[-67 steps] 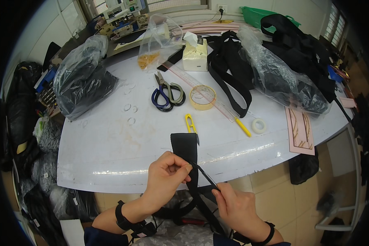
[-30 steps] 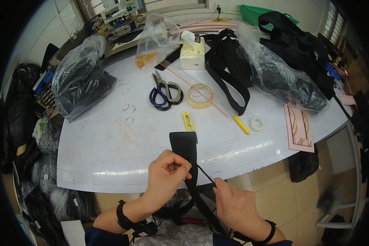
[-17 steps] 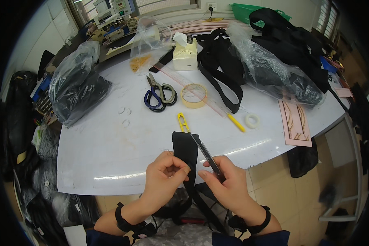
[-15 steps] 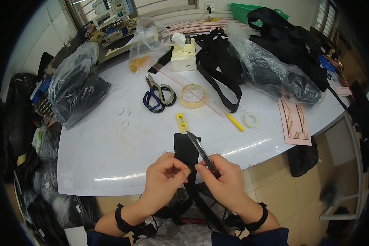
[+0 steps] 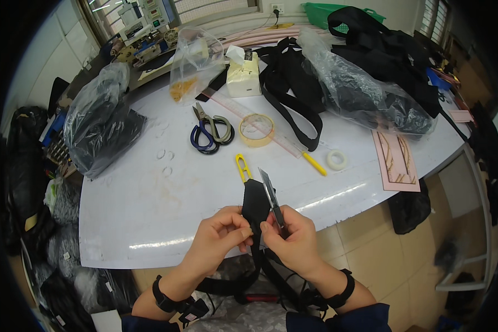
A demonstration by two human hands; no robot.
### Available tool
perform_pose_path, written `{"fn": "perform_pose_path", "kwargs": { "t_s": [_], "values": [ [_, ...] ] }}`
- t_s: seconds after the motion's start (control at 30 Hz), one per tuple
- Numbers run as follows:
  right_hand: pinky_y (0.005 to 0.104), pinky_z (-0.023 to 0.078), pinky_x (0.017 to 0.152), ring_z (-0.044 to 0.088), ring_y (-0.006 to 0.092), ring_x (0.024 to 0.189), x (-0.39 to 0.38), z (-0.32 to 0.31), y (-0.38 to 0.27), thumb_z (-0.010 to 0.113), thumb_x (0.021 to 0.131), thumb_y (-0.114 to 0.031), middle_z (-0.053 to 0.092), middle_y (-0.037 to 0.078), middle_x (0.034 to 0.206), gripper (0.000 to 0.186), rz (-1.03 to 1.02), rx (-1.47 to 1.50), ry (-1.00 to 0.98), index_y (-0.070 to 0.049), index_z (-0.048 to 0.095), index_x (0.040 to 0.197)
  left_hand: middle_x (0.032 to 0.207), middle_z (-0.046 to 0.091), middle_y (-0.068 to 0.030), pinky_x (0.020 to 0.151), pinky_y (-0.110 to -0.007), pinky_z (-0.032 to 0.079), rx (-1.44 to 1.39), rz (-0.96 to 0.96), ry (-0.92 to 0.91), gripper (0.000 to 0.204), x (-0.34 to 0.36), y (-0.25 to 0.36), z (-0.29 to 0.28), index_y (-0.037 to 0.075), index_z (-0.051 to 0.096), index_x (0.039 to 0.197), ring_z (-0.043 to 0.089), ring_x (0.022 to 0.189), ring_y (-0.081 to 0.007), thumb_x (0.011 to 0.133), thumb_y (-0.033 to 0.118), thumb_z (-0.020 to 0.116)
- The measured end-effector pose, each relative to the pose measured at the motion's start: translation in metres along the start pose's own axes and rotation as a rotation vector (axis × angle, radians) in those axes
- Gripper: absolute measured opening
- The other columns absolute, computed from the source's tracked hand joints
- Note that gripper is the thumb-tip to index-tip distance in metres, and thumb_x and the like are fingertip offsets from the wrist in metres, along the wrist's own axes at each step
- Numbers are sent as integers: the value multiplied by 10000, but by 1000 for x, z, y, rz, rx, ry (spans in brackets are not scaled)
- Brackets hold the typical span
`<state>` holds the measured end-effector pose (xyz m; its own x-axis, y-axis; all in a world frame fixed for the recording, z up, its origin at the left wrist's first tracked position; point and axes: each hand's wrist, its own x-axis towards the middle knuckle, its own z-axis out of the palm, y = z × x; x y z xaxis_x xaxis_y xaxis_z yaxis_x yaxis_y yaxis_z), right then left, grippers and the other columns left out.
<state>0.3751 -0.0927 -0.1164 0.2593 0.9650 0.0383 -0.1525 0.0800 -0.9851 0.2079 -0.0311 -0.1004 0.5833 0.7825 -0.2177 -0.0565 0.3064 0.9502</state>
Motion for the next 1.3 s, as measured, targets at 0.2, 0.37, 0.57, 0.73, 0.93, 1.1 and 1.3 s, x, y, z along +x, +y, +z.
{"fn": "perform_pose_path", "kwargs": {
  "t_s": [0.2, 0.37, 0.57, 0.73, 0.93, 1.1, 1.3],
  "values": [
    [166, 343, 517, 442, -18, 615, -1, -3, 2, 674, 902, -60, 510, -76, 687, 121, -96, -157, -65, -31, 570, 849, 1037, 603, -97, 686, -266, 540, 144, -1, -12, 134, 0, 4, 0, -27, 642, 912, 653, 795, -154, 948, 102, 650],
    [167, 339, 518, 437, -18, 607, 4, -9, 9, 682, 901, -71, 512, -73, 676, 130, -31, -47, -43, -33, 571, 845, 1006, 579, -84, 722, -277, 565, -80, -87, -68, 124, 1, 1, -1, -46, 631, 916, 674, 807, -173, 943, 73, 649],
    [175, 327, 517, 436, -14, 603, 1, -15, -1, 698, 897, -73, 499, -81, 663, 103, -30, -107, -57, -24, 608, 902, 968, 545, -65, 711, -272, 589, -11, 28, 17, 57, -1, -6, 13, -55, 617, 906, 697, 824, -179, 904, -8, 650],
    [244, 352, 500, 454, 59, 532, -26, -36, -15, 607, 962, -113, 500, 4, 594, 128, -23, -431, -97, -16, 659, 1027, 956, 535, -71, 681, -265, 594, 1, 85, 147, 32, 5, -18, 15, -54, 613, 870, 714, 806, -184, 887, -44, 639],
    [350, 411, 469, 561, 251, 495, -49, -49, -14, 650, 902, -102, 565, 89, 608, 92, -324, -984, -85, -48, 660, 977, 965, 506, -67, 686, -255, 591, 22, 99, 155, 50, 6, -17, 19, -59, 608, 867, 709, 786, -169, 895, -35, 642],
    [363, 412, 452, 567, 259, 490, -55, -47, -17, 668, 886, -98, 573, 74, 605, 85, -376, -1053, -91, -57, 646, 958, 968, 490, -62, 692, -242, 588, 43, 81, 177, 55, 5, -14, 23, -59, 621, 861, 706, 781, -161, 896, -28, 650],
    [367, 412, 432, 564, 259, 469, -58, -46, -19, 671, 887, -103, 564, 71, 581, 89, -359, -1114, -95, -57, 630, 951, 969, 487, -60, 688, -228, 580, 52, 85, 183, 62, 4, -14, 24, -62, 630, 854, 705, 779, -155, 894, -23, 656]
  ]
}}
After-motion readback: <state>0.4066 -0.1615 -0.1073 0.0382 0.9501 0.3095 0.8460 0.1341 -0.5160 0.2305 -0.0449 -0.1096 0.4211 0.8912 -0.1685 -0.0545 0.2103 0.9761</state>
